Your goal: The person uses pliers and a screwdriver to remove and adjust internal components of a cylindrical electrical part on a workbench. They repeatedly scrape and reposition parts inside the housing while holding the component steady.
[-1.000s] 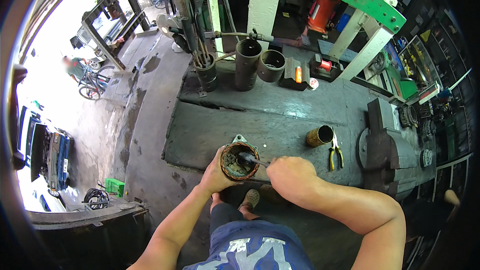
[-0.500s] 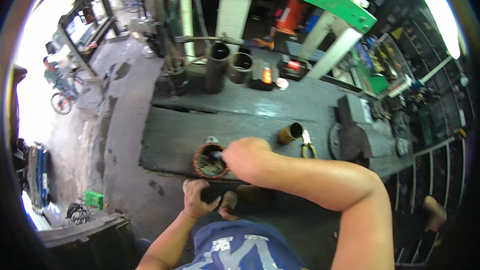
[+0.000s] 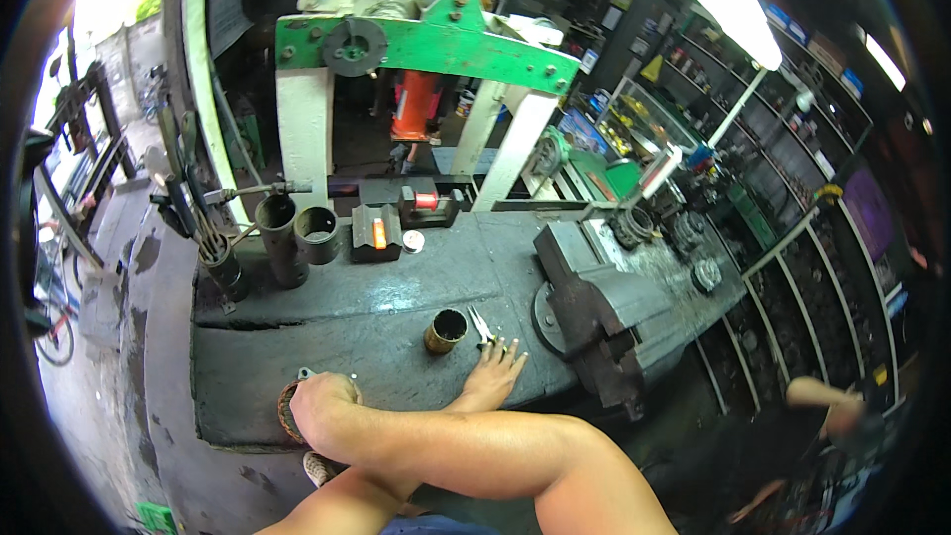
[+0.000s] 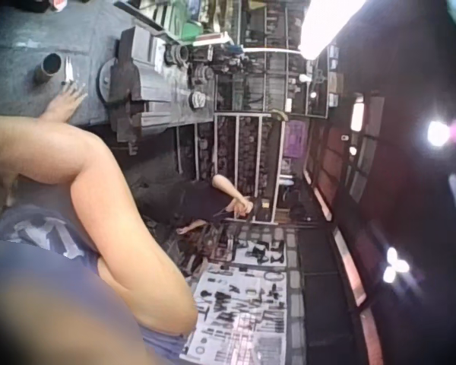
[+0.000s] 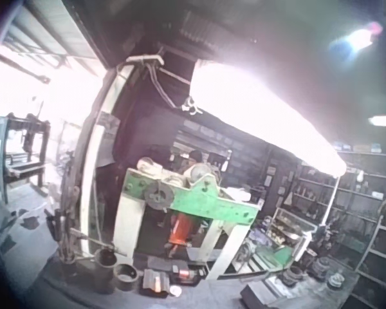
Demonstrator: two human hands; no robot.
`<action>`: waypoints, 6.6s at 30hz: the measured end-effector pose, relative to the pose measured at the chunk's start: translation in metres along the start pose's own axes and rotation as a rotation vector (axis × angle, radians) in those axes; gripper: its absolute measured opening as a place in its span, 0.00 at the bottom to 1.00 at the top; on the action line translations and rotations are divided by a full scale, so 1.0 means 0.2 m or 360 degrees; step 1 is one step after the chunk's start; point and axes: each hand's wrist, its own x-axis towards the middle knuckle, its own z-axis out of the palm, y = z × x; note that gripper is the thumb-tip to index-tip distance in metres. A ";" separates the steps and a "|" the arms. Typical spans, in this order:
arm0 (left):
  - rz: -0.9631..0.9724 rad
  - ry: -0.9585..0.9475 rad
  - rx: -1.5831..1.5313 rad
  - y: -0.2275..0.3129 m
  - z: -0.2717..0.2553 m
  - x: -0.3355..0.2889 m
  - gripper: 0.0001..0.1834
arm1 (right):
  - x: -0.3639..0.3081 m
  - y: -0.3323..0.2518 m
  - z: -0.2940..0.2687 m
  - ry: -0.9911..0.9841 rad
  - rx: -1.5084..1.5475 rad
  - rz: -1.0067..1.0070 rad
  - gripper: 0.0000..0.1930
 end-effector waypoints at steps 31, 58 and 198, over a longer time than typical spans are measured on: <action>-0.0440 0.2495 -0.2196 -0.67 -0.88 -1.96 0.48 | -0.03 0.25 -0.01 0.0027 -0.0251 -0.0246 0.19; -0.0573 0.2199 -0.1840 -0.85 -0.51 -1.76 0.54 | -0.07 0.20 0.00 0.0097 -0.0366 -0.0259 0.07; -0.0639 0.2049 -0.1997 -0.86 -0.55 -1.75 0.50 | -0.20 0.38 1.60 0.0532 0.2515 0.0620 0.34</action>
